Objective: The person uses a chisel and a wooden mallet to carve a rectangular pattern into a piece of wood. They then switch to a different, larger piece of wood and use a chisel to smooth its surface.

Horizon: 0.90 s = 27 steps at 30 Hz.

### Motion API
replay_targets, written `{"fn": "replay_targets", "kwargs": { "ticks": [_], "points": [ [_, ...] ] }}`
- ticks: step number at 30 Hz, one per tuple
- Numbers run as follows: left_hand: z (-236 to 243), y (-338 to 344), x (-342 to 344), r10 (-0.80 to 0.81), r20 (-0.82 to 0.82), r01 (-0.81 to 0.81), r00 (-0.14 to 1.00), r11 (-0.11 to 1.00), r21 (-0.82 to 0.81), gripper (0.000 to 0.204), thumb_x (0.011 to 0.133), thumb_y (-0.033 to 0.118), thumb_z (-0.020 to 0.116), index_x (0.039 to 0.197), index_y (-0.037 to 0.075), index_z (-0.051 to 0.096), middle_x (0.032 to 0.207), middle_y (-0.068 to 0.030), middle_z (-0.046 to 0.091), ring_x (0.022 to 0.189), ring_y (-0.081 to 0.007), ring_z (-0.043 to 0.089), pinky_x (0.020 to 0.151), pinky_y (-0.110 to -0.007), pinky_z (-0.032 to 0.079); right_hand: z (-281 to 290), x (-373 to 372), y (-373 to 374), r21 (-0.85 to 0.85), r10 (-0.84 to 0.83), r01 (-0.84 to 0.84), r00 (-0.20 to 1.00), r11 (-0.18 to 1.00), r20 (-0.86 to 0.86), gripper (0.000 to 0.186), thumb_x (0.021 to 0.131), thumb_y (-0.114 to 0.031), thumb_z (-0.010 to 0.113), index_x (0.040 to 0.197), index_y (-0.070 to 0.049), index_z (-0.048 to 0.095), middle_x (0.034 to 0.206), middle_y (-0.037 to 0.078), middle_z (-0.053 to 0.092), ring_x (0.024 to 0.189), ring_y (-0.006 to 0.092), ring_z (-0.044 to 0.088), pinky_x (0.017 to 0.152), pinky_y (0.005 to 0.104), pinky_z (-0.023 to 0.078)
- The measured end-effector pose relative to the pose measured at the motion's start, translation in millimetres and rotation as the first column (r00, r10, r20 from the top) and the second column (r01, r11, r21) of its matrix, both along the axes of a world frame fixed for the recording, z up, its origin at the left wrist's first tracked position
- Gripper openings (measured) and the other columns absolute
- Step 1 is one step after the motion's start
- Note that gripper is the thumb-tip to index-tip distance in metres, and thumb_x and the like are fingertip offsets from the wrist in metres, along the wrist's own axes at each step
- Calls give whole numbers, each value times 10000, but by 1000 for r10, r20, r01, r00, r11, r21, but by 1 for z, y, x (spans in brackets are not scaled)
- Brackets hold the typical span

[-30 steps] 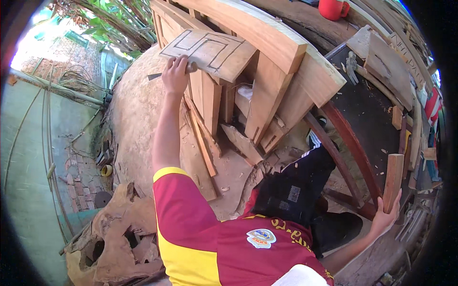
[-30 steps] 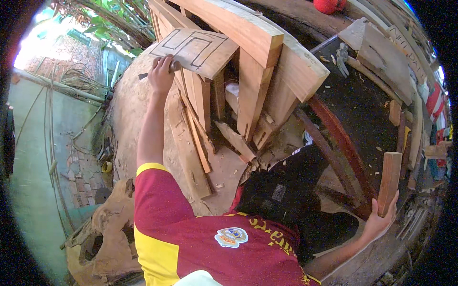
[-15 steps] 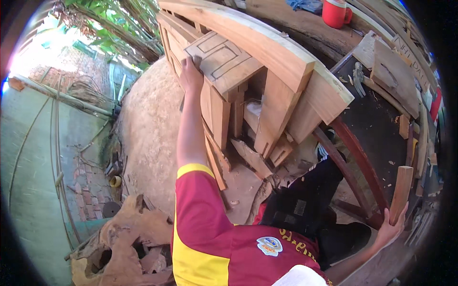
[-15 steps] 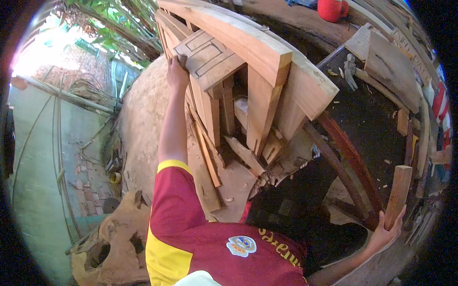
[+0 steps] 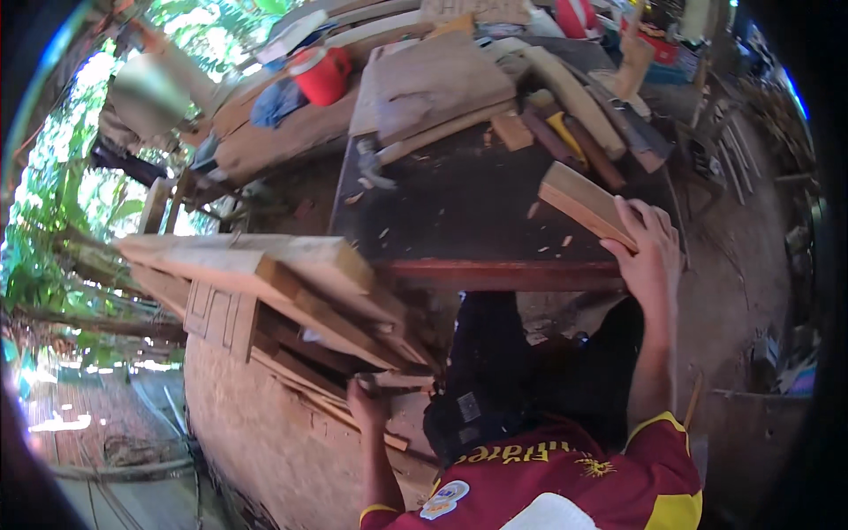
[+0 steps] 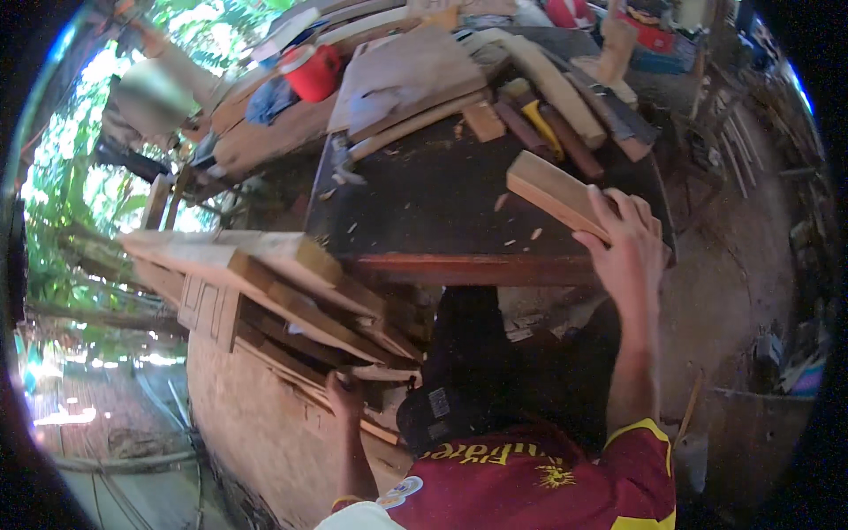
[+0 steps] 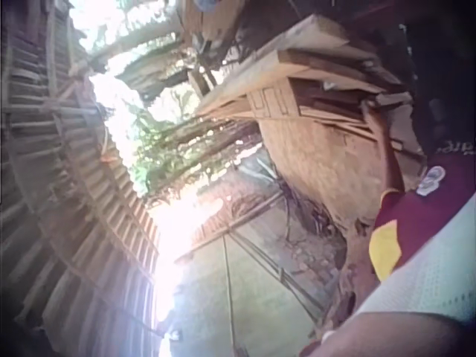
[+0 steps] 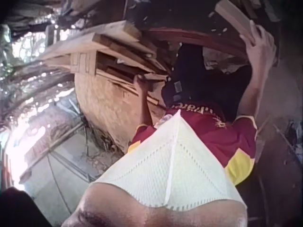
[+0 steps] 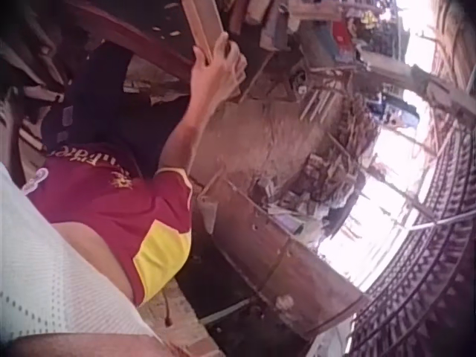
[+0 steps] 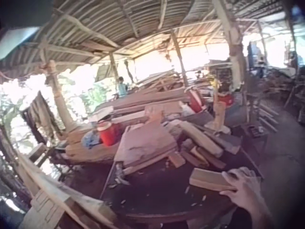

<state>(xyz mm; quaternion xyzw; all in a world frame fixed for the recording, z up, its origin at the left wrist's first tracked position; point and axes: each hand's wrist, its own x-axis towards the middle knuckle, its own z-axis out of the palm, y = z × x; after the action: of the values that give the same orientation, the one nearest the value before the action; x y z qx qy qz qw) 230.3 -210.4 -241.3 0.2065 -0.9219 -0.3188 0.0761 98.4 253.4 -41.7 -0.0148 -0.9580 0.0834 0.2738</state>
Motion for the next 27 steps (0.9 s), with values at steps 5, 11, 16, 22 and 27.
{"fn": "replay_targets", "kwargs": {
  "ticks": [5,11,16,22,27],
  "points": [
    [90,114,-30,-432,-50,433,900,902,-1,330,672,-22,656,990,30,584,1047,-179,614,964,-408,607,796,-459,515,-26,20,-31,-386,309,-414,900,824,-307,335,768,-139,780,1071,-39,679,1010,128,680,938,298,644,824,399,504],
    [195,224,-67,-778,-454,882,435,470,40,349,695,87,809,962,70,585,1137,-154,583,971,-322,611,829,-402,505,-82,81,-78,-783,790,-560,594,271,-151,639,707,-175,772,1290,-46,543,1304,179,537,1195,342,524,1038,411,412],
    [216,282,-92,-880,-475,1000,-12,-9,-9,463,698,186,792,1069,55,549,1256,-183,516,1206,-361,505,1008,-428,418,-105,95,-41,-839,642,-538,673,84,-367,507,731,-178,814,1176,-53,603,1270,142,568,1187,297,542,1008,398,437],
    [221,263,-225,-785,-421,670,454,613,-419,654,743,350,787,1247,51,496,1352,-217,483,1271,-401,443,1065,-480,358,-138,105,29,-669,430,-479,866,568,-255,387,785,-171,806,1129,-63,666,1125,121,663,1079,262,634,913,346,514],
    [225,228,-346,-487,-42,265,872,544,-796,770,835,427,691,1381,-6,363,1460,-241,361,1306,-416,422,1084,-482,352,-192,122,30,-841,358,-233,932,489,-51,364,819,-97,763,1174,-94,685,1076,116,675,978,222,664,831,317,534]
  ]
}}
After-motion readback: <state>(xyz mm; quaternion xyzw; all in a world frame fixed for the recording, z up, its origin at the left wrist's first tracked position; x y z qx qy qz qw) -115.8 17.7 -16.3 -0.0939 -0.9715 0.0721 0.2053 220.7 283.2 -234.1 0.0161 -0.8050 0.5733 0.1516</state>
